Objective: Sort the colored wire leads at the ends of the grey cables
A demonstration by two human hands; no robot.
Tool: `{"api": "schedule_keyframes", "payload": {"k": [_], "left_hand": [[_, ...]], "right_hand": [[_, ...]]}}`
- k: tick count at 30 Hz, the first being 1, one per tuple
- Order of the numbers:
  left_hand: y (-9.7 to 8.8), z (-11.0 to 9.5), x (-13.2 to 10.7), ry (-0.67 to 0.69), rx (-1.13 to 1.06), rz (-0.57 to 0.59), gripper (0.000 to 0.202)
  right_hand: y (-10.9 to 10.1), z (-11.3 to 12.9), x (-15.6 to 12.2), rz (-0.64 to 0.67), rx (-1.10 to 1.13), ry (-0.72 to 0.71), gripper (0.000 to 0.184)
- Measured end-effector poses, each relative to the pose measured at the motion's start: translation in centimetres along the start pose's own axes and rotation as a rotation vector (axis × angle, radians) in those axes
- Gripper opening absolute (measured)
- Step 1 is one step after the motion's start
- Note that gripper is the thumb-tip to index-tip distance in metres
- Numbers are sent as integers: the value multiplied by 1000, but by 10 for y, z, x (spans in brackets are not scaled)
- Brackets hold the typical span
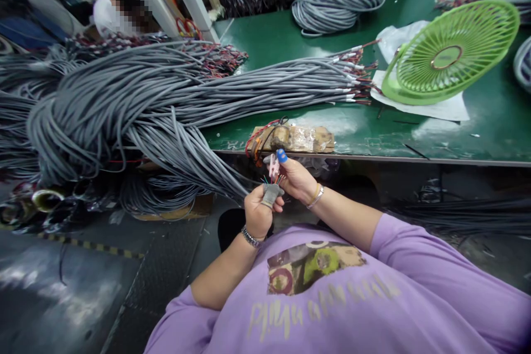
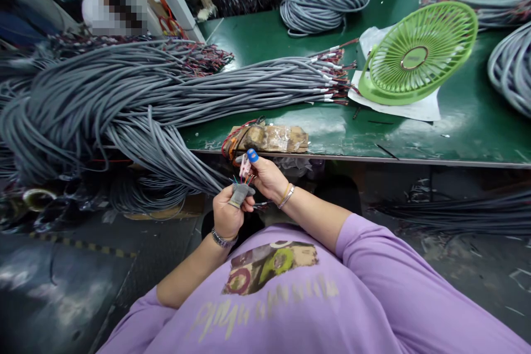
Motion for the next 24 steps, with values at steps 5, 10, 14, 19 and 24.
{"api": "schedule_keyframes", "payload": {"k": [5,10,14,19,24], "left_hand": [[-1,1,1,6,14,4,30],[-2,1,1,-9,22,8,31],[-1,-1,1,6,4,11,31],[-1,-4,1,15,-32,14,32],[0,-4,0,25,-39,21,32]], "right_hand": [[-2,-2,1,9,-9,-8,45],[-2,-3,1,-9,-6,23,47],[-2,-5,-1,-17,28,70,47],[-6,-11,0,6,30,104,49],[-4,-12,-3,53,23,171,56]]}}
Point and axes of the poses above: each hand's wrist, its own x-axis towards the middle knuckle, its own y-axis out of the palm, z = x × y, the point moved 6 cm from there along x, towards the middle knuckle, and after that the axes turned 6 degrees about -x, right-handed, at the moved point
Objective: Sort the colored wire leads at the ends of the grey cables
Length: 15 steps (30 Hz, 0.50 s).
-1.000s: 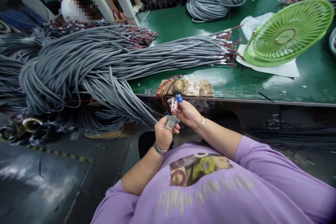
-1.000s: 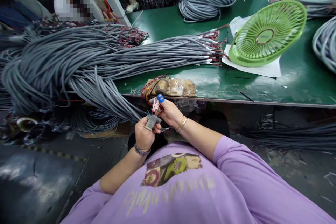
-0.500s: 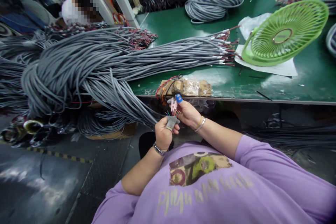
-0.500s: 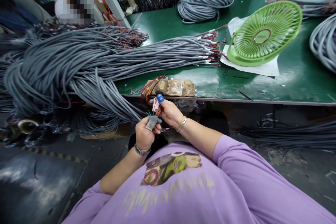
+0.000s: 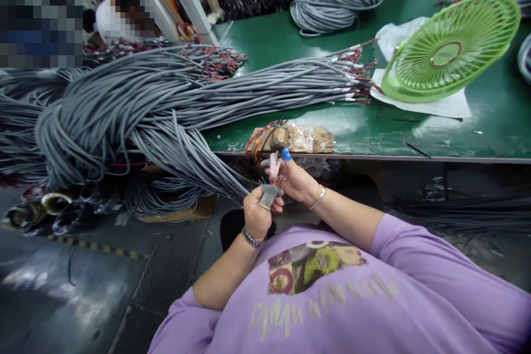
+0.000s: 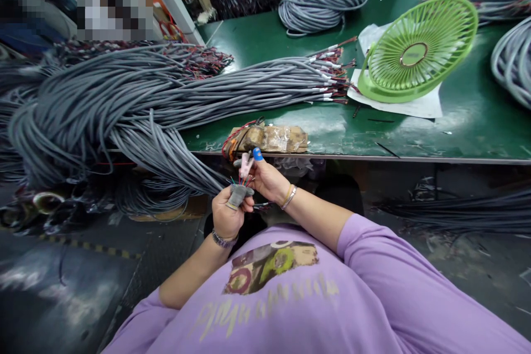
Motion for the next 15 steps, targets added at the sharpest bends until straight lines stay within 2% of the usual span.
{"api": "schedule_keyframes", "payload": {"k": [6,11,15], "left_hand": [[-2,-2,-7,57,14,22,29],[-7,-5,-6,58,-4,-41,27],[-2,-7,-3,12,-27,-54,29]], "right_hand": [[3,5,-5,47,-7,49,50],[0,11,-6,59,-77,-78,30],[-2,12,-7,48,-128,-147,31]]}}
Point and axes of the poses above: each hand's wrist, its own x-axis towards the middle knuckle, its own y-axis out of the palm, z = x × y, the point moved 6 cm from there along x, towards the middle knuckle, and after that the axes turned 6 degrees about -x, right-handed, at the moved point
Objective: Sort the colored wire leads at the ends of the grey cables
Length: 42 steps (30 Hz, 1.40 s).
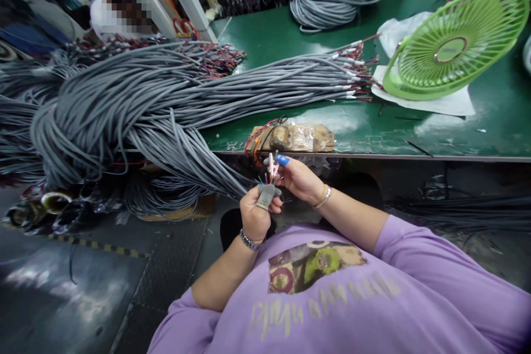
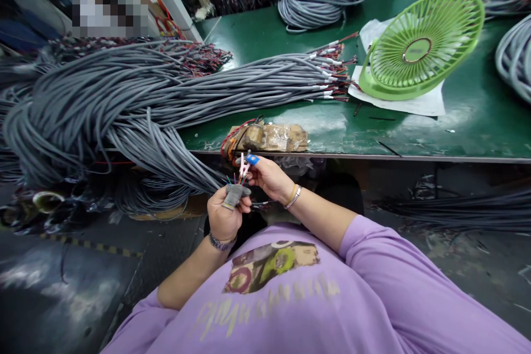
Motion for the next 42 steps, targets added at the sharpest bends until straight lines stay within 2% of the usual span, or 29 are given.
{"api": "schedule_keyframes", "payload": {"k": [4,8,13,18,22,27,32,38,42], "left_hand": [[7,-2,0,-50,-13,17,33],[9,-1,1,-63,-15,32,35],[8,0,4,-51,-22,10,34],[8,3,5,-57,-6,8,35],[5,6,5,-56,-2,5,35],[3,8,5,-61,35,5,35],[2,6,5,-24,50,17,33],[2,1,2,53,66,30,29],[0,-2,-1,68,90,13,31]], "right_hand": [[-4,-3,2,-40,-19,-8,41],[-11,-5,6,-115,-86,-78,50],[-5,-12,13,-28,-13,-5,55],[0,-13,15,-37,105,76,53],[3,-9,14,-83,143,63,50],[6,-7,15,-82,173,43,47],[2,-12,13,-105,176,79,48],[10,-8,5,-41,177,142,52],[10,-6,2,-16,189,159,45]]}}
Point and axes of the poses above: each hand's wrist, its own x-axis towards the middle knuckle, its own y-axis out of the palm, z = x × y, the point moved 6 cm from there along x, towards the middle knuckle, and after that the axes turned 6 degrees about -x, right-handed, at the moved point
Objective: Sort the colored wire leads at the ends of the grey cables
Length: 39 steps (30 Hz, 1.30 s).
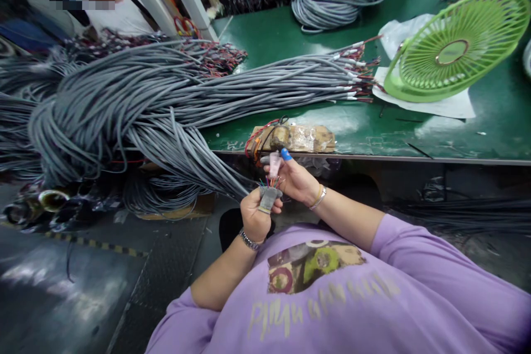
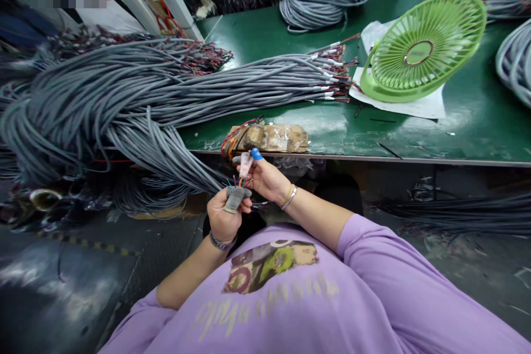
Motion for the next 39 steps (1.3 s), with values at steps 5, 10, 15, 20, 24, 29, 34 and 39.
{"api": "schedule_keyframes", "payload": {"k": [5,10,15,20,24,29,34,39], "left_hand": [[-3,-1,-1,-3,-22,-33,31],[-7,-1,-2,29,4,-55,28],[-2,0,-1,-56,-68,-2,31],[10,1,0,-168,-194,110,34],[14,5,4,-211,-258,133,37],[15,10,9,-211,-310,141,35],[11,8,6,-158,-312,70,35],[4,7,1,-83,-255,-37,30]], "right_hand": [[-10,2,2,-33,-48,-64,27],[-11,2,2,-11,-138,-130,31],[-17,14,-4,-135,-285,-393,42],[-19,5,5,-132,-225,-339,48],[-13,-9,11,-22,-76,-84,52],[-8,-11,10,3,42,36,50],[-8,-11,12,47,105,41,50],[-6,-12,12,76,113,45,49]]}}
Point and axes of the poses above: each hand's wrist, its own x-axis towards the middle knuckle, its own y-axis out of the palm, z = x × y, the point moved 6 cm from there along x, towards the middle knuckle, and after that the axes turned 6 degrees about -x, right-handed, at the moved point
